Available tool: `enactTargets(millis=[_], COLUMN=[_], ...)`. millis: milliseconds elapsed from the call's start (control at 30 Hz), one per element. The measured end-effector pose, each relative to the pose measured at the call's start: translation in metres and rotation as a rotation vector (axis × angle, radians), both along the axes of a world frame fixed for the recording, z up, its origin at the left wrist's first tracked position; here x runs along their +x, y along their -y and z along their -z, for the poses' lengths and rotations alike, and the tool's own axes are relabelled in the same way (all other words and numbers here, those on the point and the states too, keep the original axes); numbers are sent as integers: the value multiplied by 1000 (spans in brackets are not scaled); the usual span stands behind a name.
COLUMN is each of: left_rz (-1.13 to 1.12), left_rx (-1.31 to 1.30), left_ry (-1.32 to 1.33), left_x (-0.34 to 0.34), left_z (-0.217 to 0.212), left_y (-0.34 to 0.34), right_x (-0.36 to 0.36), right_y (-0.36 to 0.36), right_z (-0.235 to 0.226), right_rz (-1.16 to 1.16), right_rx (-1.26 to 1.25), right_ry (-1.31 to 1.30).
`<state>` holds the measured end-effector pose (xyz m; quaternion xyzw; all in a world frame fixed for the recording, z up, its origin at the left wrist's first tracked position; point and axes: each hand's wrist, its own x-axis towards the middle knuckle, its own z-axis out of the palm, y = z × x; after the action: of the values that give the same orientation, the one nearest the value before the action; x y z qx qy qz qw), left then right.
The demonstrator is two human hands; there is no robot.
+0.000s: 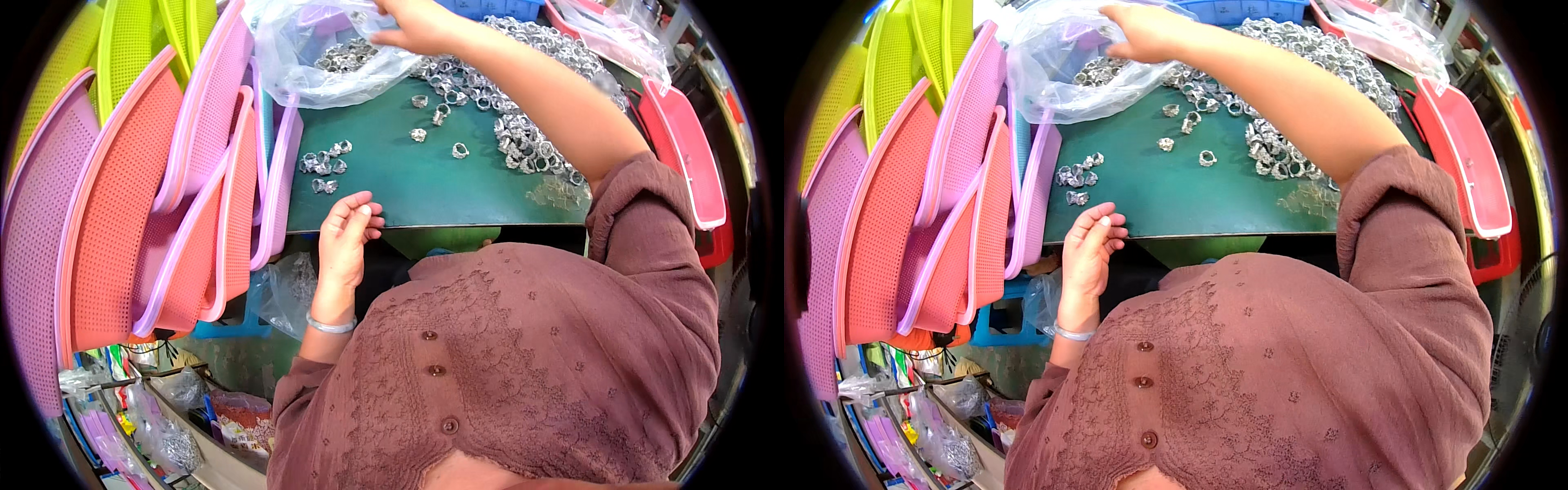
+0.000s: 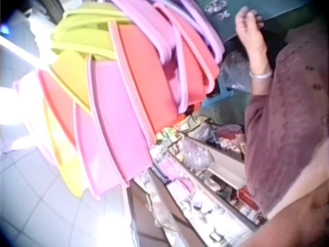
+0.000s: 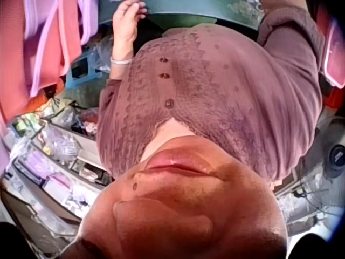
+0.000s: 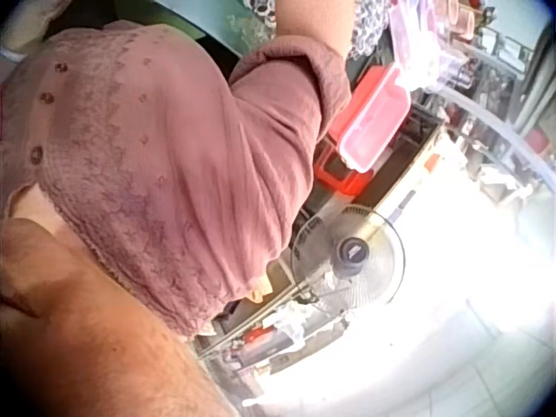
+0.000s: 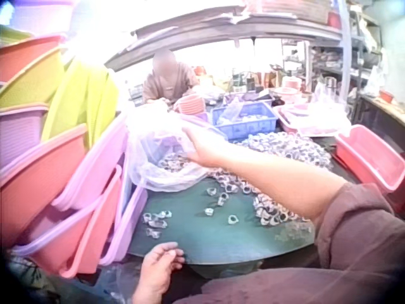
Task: The person holds small metal ring-like components one at a time, turning them over in their hands, and uses a red pencil to mark specific spots on each component.
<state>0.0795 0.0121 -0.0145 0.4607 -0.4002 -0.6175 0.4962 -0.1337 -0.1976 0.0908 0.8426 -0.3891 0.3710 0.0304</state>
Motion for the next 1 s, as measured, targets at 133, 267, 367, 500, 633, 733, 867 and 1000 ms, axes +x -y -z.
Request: enactTargets(millis=[133,267,367,500,633,733,867,1000], left_rz=[-3,12,-8,147,156,71,52,13], left_rx=[-25,-36,-32,-14,-7,12,41,26], left_ry=[66,110,199,183,109,-78,-317,-406], left_x=[4,1,-3,-22,-21,-16,-11,-7], left_z=[4,3,-7,5,8,-1,-17,-10], left_y=[-5,0,0,8,8,1,-7,-13], right_x=[-12,-9,14,-11,1,28,46,52], right_y=[-48,-77,-77,-84,-106,-132,-159,-171], right_z=[34,71,71,77,56,40,37,48], right_rz=[-111,-227,-231,-201,-399,-542,-612,-566], right_rx=[471,162,-11,-42,262,470,538,591], right_ry=[-475,-714,-807,-719,-348,-155,6,105])
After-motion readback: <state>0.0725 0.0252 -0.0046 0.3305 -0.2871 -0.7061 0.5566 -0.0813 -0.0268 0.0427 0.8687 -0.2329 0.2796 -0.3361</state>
